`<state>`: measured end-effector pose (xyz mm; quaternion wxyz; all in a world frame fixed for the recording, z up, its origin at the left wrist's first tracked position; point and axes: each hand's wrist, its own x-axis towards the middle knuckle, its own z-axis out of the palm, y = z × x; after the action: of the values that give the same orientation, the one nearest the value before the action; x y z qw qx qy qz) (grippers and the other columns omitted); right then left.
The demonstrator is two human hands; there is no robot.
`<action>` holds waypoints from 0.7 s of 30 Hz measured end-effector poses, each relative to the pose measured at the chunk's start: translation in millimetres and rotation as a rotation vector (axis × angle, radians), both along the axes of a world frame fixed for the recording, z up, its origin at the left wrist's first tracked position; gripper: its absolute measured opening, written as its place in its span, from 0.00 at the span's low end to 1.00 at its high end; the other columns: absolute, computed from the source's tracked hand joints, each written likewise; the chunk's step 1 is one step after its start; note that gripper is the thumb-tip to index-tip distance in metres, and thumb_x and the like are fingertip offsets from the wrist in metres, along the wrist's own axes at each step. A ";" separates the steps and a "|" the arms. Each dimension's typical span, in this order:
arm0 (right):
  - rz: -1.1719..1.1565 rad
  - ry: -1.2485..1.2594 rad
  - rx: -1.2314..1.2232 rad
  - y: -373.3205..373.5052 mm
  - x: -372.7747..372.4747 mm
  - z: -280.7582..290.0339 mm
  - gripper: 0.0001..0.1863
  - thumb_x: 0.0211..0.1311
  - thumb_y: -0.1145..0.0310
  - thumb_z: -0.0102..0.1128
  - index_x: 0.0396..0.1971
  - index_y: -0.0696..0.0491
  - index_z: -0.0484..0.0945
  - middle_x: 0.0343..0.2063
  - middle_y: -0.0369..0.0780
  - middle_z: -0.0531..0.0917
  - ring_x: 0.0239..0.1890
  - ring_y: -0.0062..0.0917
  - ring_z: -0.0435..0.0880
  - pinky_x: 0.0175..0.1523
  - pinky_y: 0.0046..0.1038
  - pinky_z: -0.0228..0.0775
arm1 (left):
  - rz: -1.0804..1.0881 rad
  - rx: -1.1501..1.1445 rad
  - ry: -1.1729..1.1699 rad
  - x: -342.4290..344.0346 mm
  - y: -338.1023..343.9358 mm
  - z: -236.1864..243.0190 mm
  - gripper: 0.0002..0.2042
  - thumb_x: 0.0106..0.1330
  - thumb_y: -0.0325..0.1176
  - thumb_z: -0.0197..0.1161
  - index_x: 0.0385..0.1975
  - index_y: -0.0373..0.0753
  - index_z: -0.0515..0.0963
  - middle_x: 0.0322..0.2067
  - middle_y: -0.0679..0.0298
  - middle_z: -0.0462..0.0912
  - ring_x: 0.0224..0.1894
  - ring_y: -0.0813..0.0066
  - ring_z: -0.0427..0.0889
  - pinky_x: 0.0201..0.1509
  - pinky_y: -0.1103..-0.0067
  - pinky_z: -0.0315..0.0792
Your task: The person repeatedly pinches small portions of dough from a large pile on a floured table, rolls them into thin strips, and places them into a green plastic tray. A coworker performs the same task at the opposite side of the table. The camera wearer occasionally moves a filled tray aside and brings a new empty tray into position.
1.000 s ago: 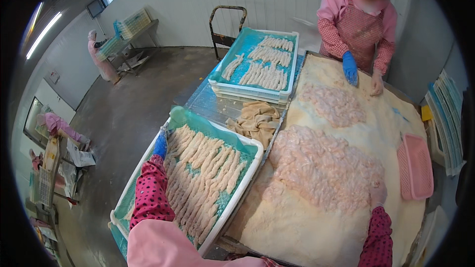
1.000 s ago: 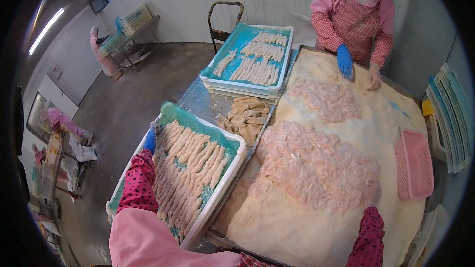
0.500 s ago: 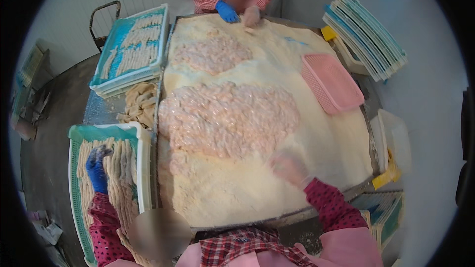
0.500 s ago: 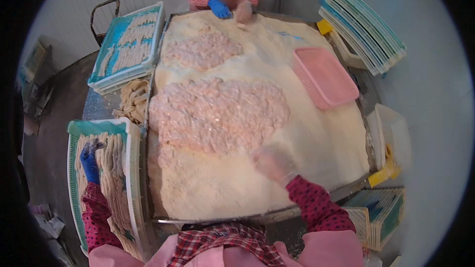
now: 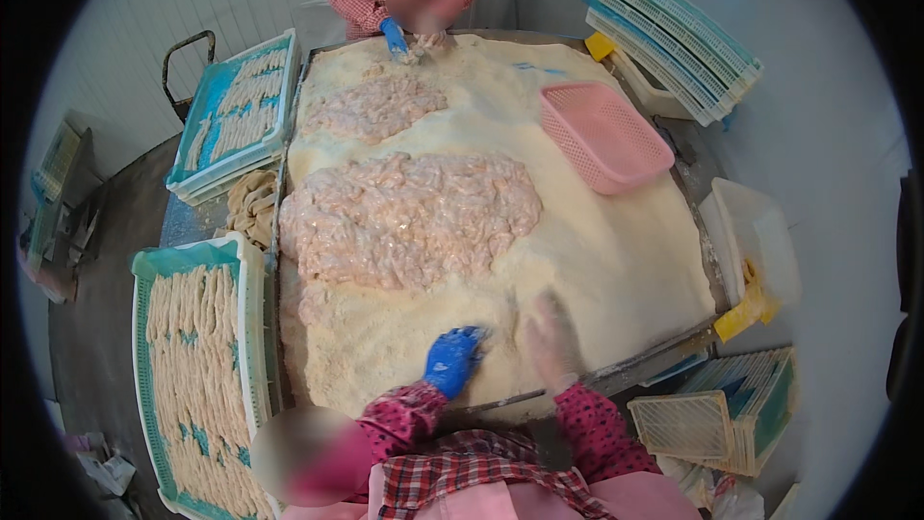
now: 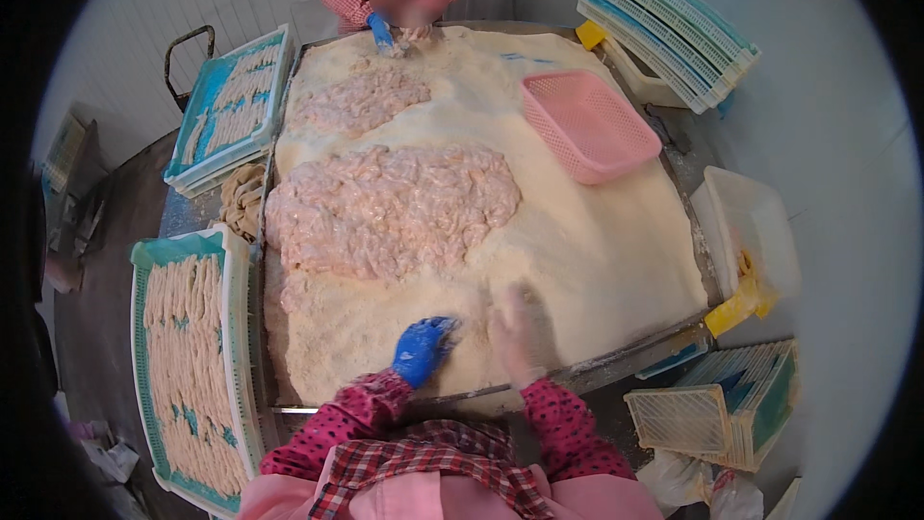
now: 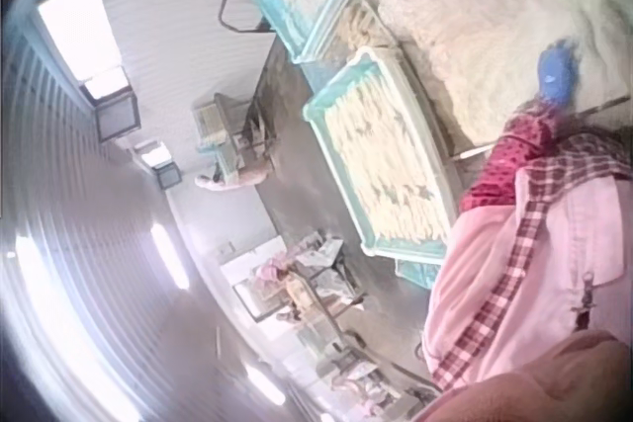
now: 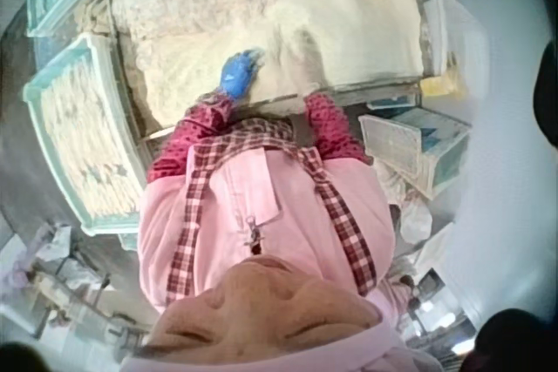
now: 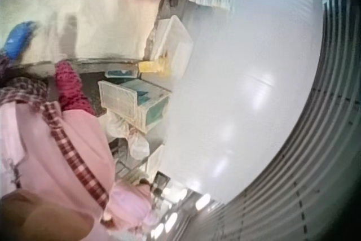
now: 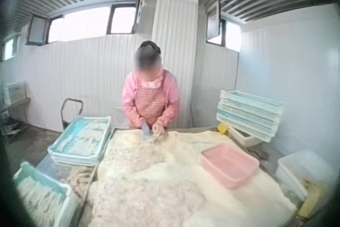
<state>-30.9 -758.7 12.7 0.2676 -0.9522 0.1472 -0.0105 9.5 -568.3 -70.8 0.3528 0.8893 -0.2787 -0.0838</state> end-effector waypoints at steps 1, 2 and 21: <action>-0.114 -0.112 -0.023 -32.0 -11.4 -22.1 0.27 0.62 0.61 0.48 0.58 0.59 0.61 0.56 0.49 0.68 0.58 0.36 0.67 0.62 0.33 0.56 | -0.048 0.058 -0.016 4.0 10.2 -5.7 0.20 0.56 0.41 0.59 0.50 0.44 0.73 0.43 0.55 0.77 0.44 0.56 0.75 0.48 0.67 0.69; -0.227 -0.225 -0.036 -52.3 -18.9 -45.5 0.27 0.62 0.61 0.48 0.59 0.58 0.61 0.58 0.49 0.66 0.60 0.36 0.64 0.65 0.33 0.53 | -0.093 0.126 -0.034 10.0 22.4 -10.2 0.20 0.56 0.40 0.59 0.50 0.46 0.73 0.42 0.56 0.78 0.43 0.57 0.75 0.47 0.67 0.69; 1.232 0.164 0.033 135.4 40.8 -39.7 0.18 0.51 0.57 0.56 0.38 0.53 0.76 0.42 0.43 0.77 0.46 0.35 0.74 0.51 0.37 0.65 | 0.277 -0.404 0.347 62.0 138.7 45.9 0.17 0.65 0.32 0.55 0.52 0.35 0.70 0.48 0.60 0.77 0.40 0.74 0.77 0.45 0.79 0.71</action>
<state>9.9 -623.3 -27.0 0.2272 -0.8556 -0.4089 0.2215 71.5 -429.7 -24.9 0.5729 0.8031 -0.1012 -0.1285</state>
